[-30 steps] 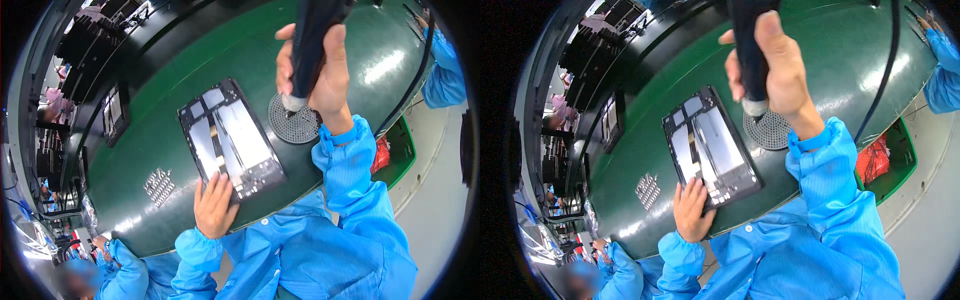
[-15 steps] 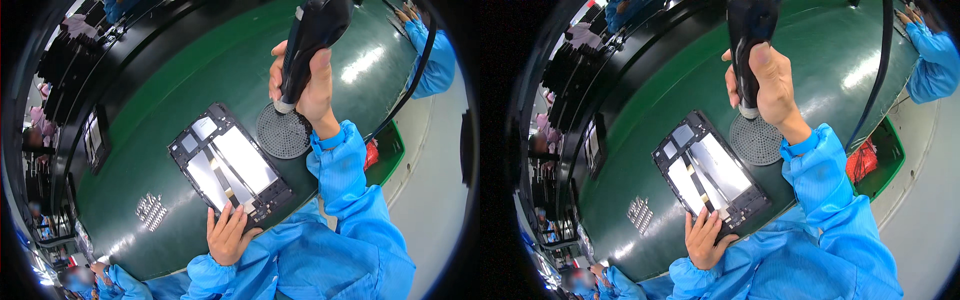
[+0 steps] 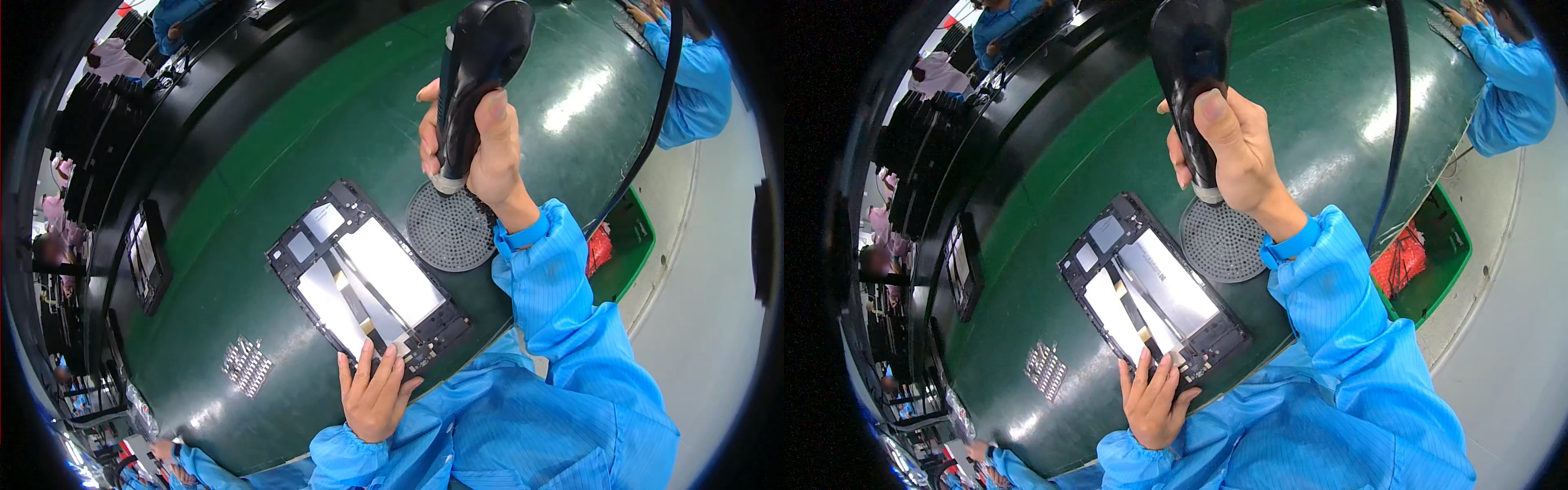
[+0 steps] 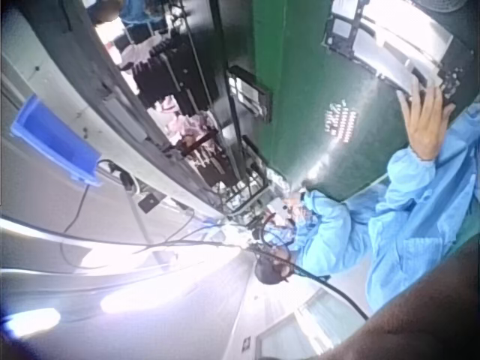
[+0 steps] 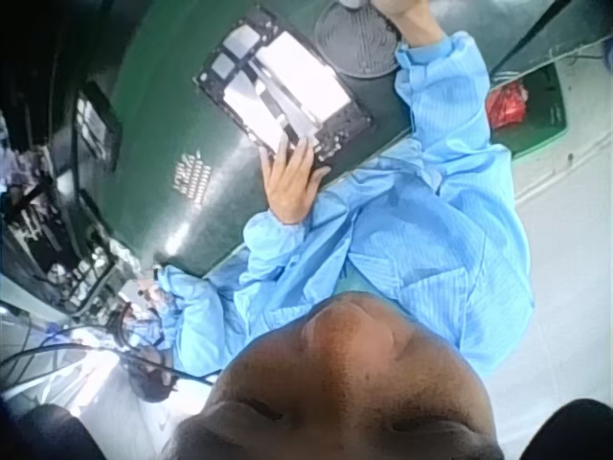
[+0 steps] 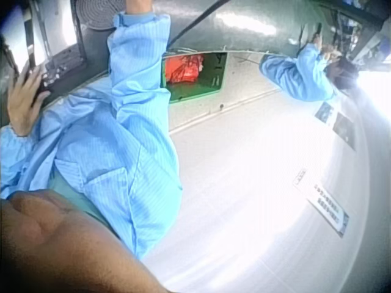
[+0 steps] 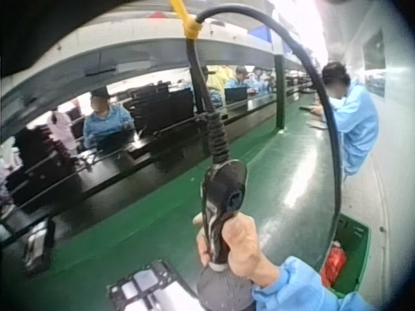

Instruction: Screwing small components into electronic device frames using an electric screwdriver on an assembly line.

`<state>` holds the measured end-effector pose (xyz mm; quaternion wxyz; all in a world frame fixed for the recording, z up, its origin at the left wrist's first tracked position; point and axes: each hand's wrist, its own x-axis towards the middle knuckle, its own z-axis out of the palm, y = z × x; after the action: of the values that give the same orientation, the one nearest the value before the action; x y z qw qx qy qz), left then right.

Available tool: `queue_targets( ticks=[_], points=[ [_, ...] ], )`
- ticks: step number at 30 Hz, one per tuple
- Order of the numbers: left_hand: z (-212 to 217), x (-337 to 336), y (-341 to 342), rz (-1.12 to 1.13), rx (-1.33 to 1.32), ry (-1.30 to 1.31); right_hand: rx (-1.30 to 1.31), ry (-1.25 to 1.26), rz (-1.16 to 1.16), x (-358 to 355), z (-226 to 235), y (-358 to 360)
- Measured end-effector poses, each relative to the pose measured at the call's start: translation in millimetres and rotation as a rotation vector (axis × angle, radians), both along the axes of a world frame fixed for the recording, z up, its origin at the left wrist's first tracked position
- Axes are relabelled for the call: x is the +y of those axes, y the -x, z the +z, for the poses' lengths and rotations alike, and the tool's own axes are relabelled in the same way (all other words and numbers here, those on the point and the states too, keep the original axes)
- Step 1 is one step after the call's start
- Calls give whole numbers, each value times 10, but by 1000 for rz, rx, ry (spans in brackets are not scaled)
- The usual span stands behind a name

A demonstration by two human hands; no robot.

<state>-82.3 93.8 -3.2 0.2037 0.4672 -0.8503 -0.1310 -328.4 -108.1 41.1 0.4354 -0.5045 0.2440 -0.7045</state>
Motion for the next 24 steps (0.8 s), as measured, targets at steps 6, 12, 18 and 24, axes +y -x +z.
queue_targets(
  ticks=[6,12,18,24],
  points=[
    [93,-110,-143,38,119,53,-5,1,7,-33,-38,-36],
    [246,-253,-186,224,205,75,13,20,8,-30,-40,-1],
    [205,-267,-320,319,263,109,32,13,25,11,-66,-4],
    [207,-371,-495,509,221,223,-11,-7,57,-28,-167,-92]
  ],
)
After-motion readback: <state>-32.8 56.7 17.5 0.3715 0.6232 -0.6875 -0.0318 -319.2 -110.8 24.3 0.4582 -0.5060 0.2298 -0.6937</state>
